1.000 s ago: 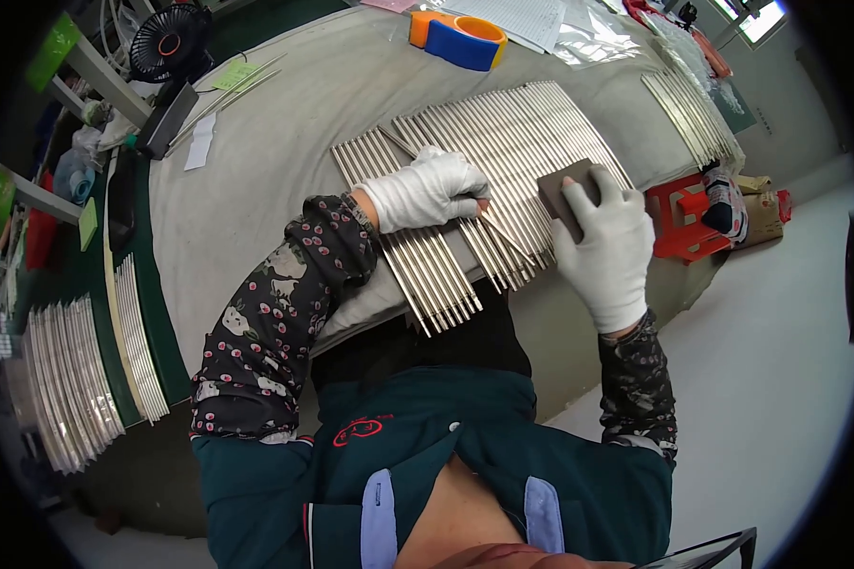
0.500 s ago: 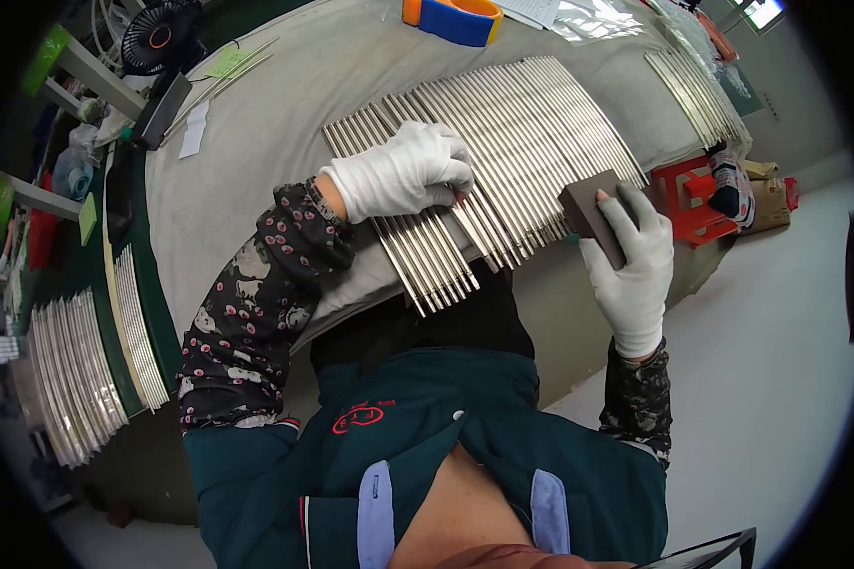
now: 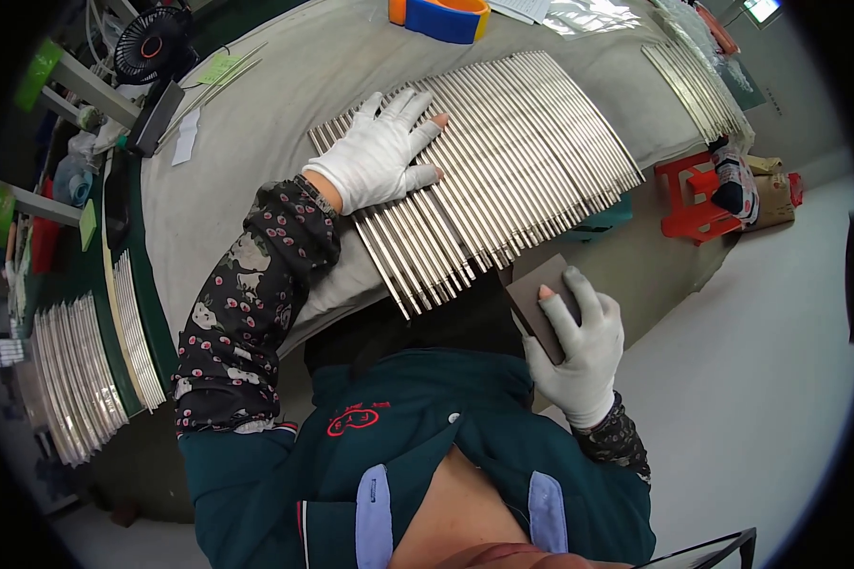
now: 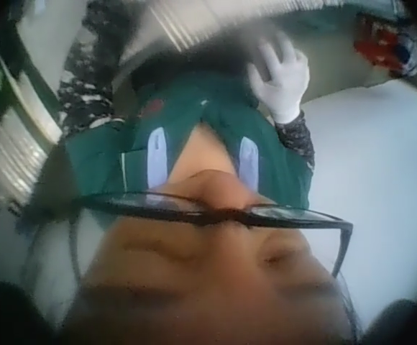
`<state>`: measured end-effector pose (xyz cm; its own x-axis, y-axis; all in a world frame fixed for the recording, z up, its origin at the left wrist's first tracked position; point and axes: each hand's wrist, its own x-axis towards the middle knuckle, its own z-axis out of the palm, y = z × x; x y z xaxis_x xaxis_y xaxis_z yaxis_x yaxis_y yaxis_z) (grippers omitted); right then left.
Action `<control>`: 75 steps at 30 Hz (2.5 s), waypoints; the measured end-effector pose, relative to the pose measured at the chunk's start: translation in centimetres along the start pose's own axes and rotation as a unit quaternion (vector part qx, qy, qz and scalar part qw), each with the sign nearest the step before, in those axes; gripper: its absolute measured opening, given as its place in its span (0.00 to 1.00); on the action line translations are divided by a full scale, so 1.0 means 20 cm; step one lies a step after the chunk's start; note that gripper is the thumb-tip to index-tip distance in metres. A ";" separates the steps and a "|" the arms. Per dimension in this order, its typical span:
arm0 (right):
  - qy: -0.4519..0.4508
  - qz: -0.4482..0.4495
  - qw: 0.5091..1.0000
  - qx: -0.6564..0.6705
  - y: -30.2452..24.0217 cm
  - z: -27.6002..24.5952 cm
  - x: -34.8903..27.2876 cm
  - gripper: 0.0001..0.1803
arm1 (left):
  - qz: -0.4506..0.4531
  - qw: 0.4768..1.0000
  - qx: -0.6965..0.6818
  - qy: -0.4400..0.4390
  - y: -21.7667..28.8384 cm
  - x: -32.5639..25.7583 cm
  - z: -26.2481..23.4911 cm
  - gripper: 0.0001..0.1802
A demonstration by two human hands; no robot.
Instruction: The recorder uses a sanding block to smooth a set of aligned metal rods on a workshop table.
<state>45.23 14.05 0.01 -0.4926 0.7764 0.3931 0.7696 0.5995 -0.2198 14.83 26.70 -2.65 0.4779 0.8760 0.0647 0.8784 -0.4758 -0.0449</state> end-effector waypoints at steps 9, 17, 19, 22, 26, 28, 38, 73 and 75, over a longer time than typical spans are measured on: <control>0.006 0.025 0.999 0.025 -0.06 0.08 0.04 0.28 | 0.004 1.000 0.005 0.003 -0.01 -0.01 0.00 0.42; 0.004 0.026 0.999 0.029 -0.08 0.09 0.04 0.29 | 0.014 1.000 0.015 0.017 -0.03 -0.05 0.02 0.42; 0.004 0.025 0.999 0.031 -0.07 0.07 0.04 0.29 | 0.014 1.000 0.020 0.017 -0.04 -0.06 0.02 0.42; 0.014 0.030 0.999 0.032 -0.04 0.04 0.03 0.30 | 0.014 1.000 0.019 0.015 -0.04 -0.07 0.02 0.41; 0.038 0.036 0.998 0.032 -0.02 0.03 0.04 0.30 | 0.005 1.000 0.011 -0.001 -0.02 -0.05 -0.01 0.40; 0.040 0.037 0.998 0.027 -0.02 0.03 0.05 0.30 | 0.002 1.000 0.007 -0.004 -0.01 -0.03 -0.01 0.40; 0.058 0.051 0.997 0.020 0.05 0.02 0.03 0.30 | 0.131 0.966 -0.183 0.124 0.15 0.05 -0.13 0.12; -0.033 -0.086 0.996 -0.010 -0.07 -0.03 0.31 0.25 | 0.169 0.913 -0.370 0.023 0.16 0.15 -0.02 0.07; 0.003 0.022 0.987 -0.157 0.08 -0.05 0.37 0.22 | 0.177 0.906 -0.383 0.021 0.16 0.16 -0.03 0.07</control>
<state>43.16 20.57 3.51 -0.4535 0.7991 0.3947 0.8791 0.4740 0.0505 19.15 27.95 -2.00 0.7163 0.6625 0.2192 0.4112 -0.6545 0.6345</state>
